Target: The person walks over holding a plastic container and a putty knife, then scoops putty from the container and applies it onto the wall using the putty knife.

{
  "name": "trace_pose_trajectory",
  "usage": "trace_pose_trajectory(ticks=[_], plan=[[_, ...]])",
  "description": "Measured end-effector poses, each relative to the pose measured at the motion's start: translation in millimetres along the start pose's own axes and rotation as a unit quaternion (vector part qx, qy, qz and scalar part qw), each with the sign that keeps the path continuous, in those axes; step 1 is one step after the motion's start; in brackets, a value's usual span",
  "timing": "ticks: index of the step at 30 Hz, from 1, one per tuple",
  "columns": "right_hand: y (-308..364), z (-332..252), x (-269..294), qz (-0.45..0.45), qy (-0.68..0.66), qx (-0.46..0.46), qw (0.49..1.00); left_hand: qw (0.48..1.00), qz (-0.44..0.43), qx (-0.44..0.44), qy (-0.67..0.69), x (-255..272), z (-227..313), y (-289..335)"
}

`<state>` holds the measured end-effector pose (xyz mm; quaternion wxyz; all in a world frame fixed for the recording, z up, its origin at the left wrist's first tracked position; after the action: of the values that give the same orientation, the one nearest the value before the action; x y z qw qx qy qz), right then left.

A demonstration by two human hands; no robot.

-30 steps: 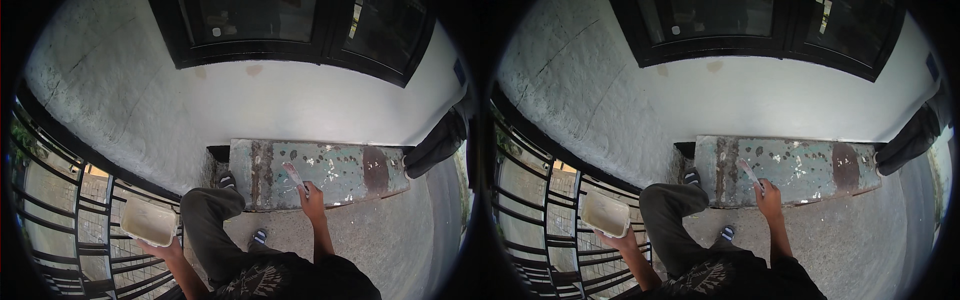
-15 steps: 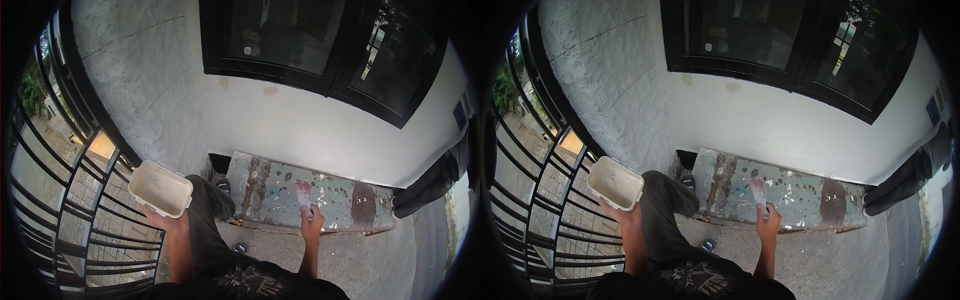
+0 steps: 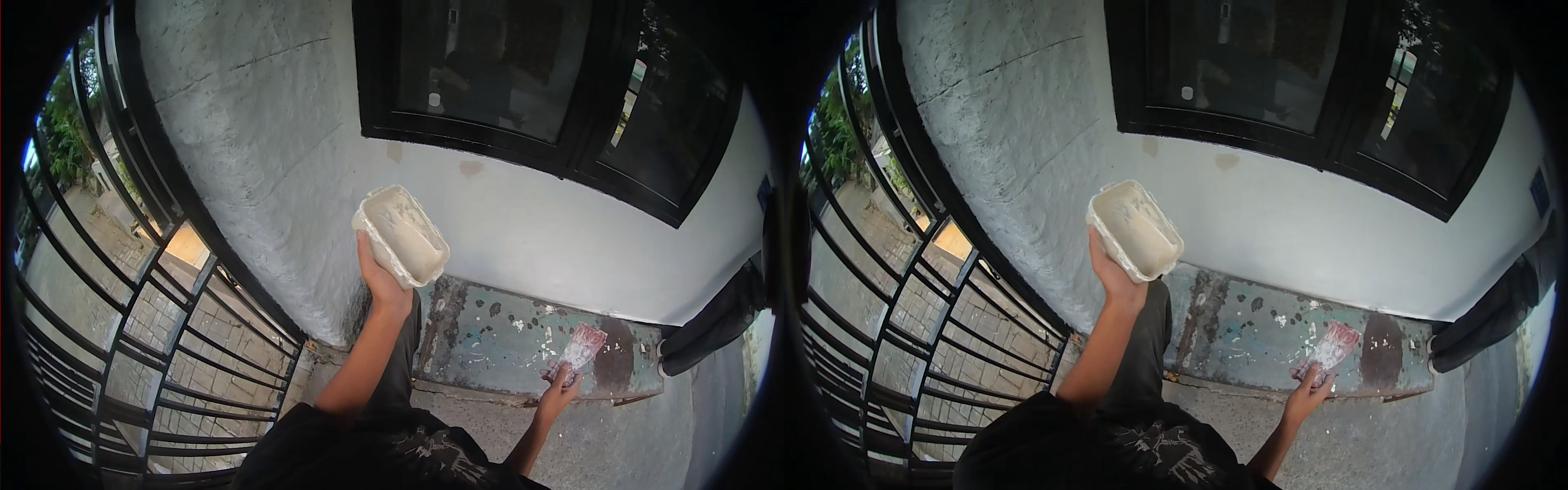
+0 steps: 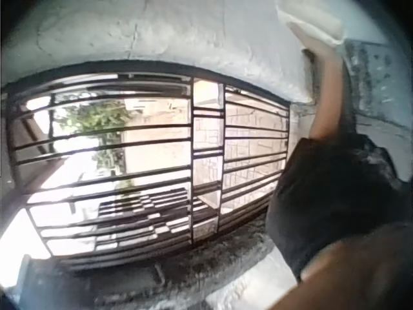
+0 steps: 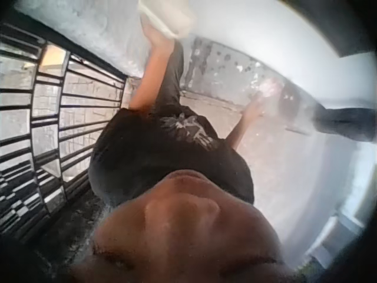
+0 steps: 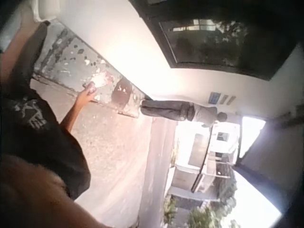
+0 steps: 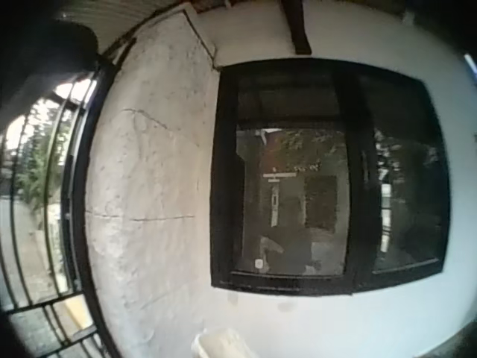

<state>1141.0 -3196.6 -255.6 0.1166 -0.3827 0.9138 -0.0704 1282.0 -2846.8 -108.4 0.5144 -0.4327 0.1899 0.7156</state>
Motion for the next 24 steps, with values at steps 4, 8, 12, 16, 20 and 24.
trace_pose_trajectory(ticks=[4,8,12,16,20,24], plan=[[2.7,2.7,-12.3,0.035,0.001,0.026,0.999,0.988,-0.046,0.148,-0.022,-7.8,-89.7,-27.6],[-2.5,9.7,-16.4,0.092,0.029,0.034,0.995,0.962,-0.114,0.239,-0.064,-10.0,-173.2,-56.5],[0.4,12.7,-20.0,0.180,0.068,0.062,0.979,0.922,-0.179,0.325,-0.112,-25.5,-229.8,-74.8],[6.0,21.9,-34.6,0.249,0.056,0.042,0.966,0.836,-0.307,0.417,-0.183,-14.0,-320.9,-92.1],[5.0,29.2,-81.8,0.280,0.106,0.041,0.953,0.794,-0.322,0.489,-0.165,26.3,-389.7,-89.5],[-8.2,37.9,-134.8,0.212,0.169,0.003,0.962,0.794,-0.234,0.557,-0.066,109.4,-439.8,-88.0]])
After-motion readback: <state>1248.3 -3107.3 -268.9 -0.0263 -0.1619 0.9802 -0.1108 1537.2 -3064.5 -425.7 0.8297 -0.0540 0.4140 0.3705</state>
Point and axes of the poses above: each hand's wrist, its own y-axis away from the middle knuckle, its own x-axis out of the back of the hand, z = x × y, the point moved 3 cm from there along -y, towards the middle knuckle, and after that the axes turned 5 degrees about -y, right-handed, at the moved point
